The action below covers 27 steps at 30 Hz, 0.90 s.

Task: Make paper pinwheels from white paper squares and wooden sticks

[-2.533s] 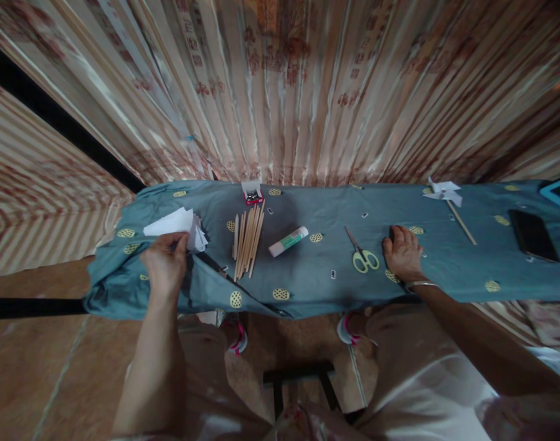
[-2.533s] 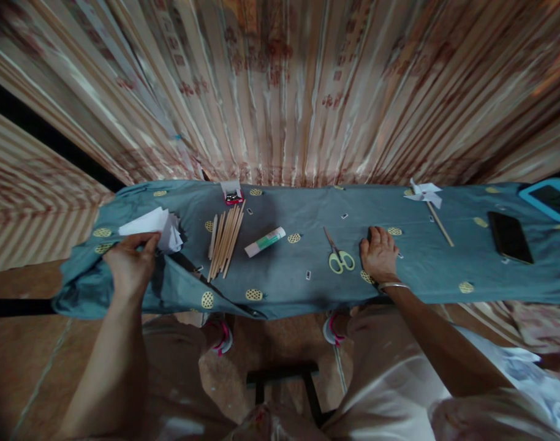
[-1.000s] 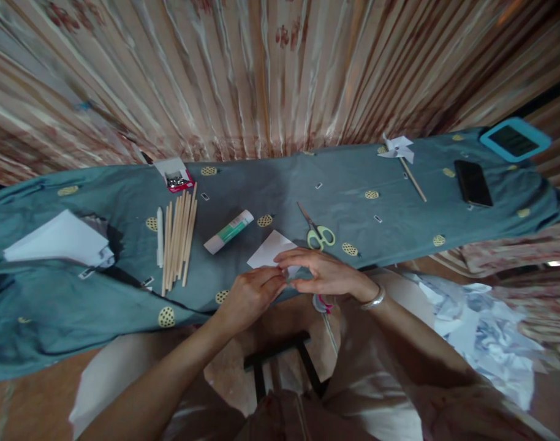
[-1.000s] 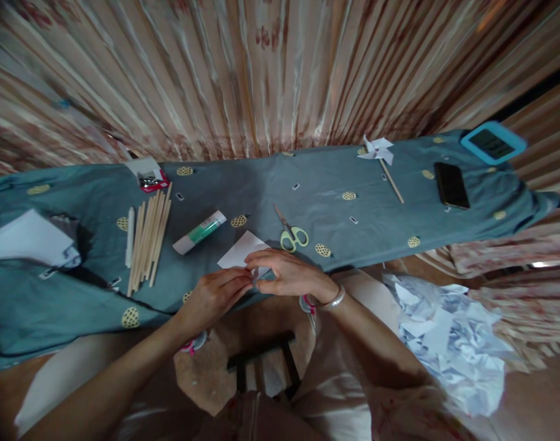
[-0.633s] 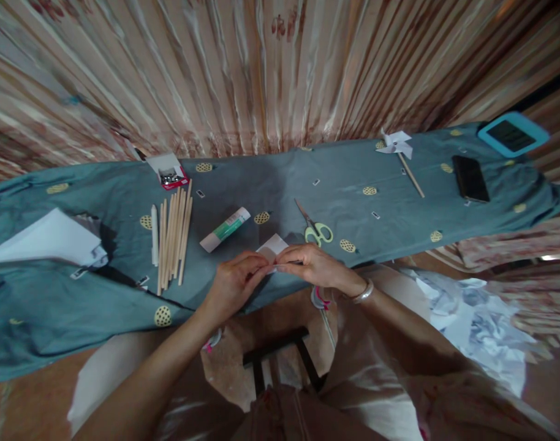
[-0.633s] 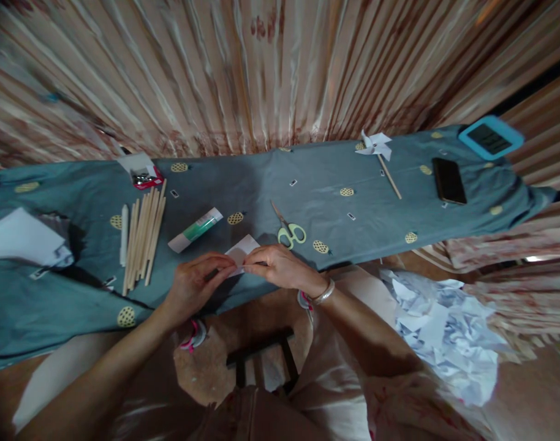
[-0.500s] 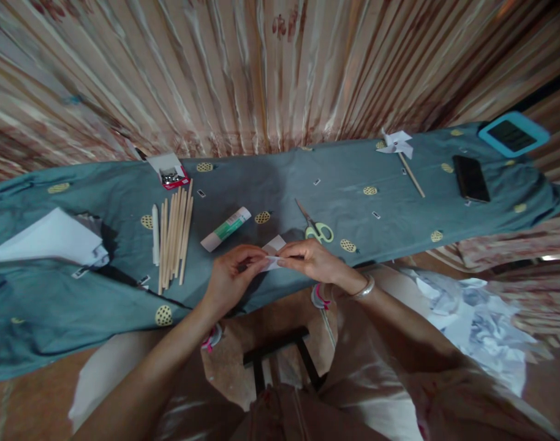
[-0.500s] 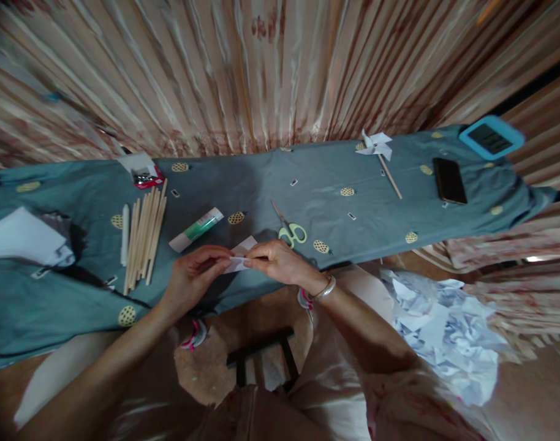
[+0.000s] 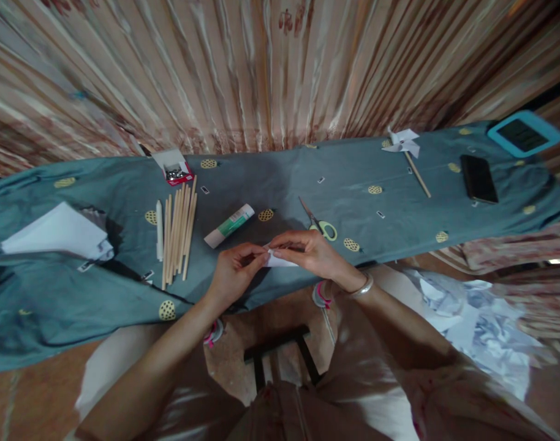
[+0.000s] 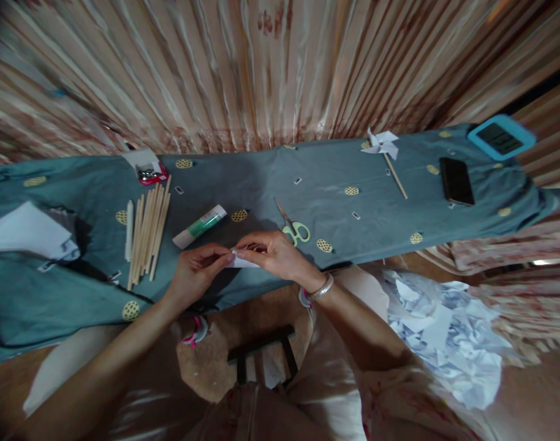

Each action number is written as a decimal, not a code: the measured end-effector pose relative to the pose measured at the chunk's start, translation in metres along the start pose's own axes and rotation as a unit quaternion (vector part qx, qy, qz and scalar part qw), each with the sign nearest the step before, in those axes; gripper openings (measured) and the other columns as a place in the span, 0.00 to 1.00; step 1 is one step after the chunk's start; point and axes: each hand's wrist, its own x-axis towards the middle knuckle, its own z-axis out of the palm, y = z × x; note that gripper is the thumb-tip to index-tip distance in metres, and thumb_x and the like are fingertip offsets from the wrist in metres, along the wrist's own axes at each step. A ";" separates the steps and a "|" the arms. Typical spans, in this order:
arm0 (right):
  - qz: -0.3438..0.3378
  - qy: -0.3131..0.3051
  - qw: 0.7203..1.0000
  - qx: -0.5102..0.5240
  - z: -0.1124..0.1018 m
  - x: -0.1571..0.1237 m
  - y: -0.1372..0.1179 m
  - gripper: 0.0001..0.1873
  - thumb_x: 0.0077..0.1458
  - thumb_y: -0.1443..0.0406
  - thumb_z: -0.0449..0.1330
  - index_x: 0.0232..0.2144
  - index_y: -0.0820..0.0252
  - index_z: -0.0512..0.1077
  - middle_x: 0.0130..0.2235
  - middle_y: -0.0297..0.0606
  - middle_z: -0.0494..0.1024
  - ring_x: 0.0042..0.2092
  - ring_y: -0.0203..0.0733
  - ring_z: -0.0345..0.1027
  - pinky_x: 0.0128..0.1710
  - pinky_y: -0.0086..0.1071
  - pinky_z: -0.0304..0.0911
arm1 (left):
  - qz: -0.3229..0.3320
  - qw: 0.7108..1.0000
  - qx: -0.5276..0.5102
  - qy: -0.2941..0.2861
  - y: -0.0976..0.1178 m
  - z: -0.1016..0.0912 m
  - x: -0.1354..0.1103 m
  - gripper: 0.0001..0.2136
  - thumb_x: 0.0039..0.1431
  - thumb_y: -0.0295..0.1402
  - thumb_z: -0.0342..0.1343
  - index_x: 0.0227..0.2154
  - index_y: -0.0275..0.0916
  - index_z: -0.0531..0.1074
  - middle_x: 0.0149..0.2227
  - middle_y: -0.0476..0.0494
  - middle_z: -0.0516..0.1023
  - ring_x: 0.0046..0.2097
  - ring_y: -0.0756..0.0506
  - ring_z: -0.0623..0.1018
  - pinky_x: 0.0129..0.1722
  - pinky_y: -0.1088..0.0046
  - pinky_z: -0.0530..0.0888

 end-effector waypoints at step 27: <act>0.004 0.114 0.989 0.091 -0.034 0.013 -0.017 0.20 0.45 0.51 0.71 0.31 0.59 0.75 0.30 0.33 0.77 0.30 0.33 0.68 0.30 0.28 0.64 | -0.007 0.996 0.021 0.088 0.003 -0.020 0.008 0.10 0.48 0.40 0.63 0.26 0.38 0.79 0.25 0.48 0.81 0.27 0.48 0.78 0.31 0.73 0.75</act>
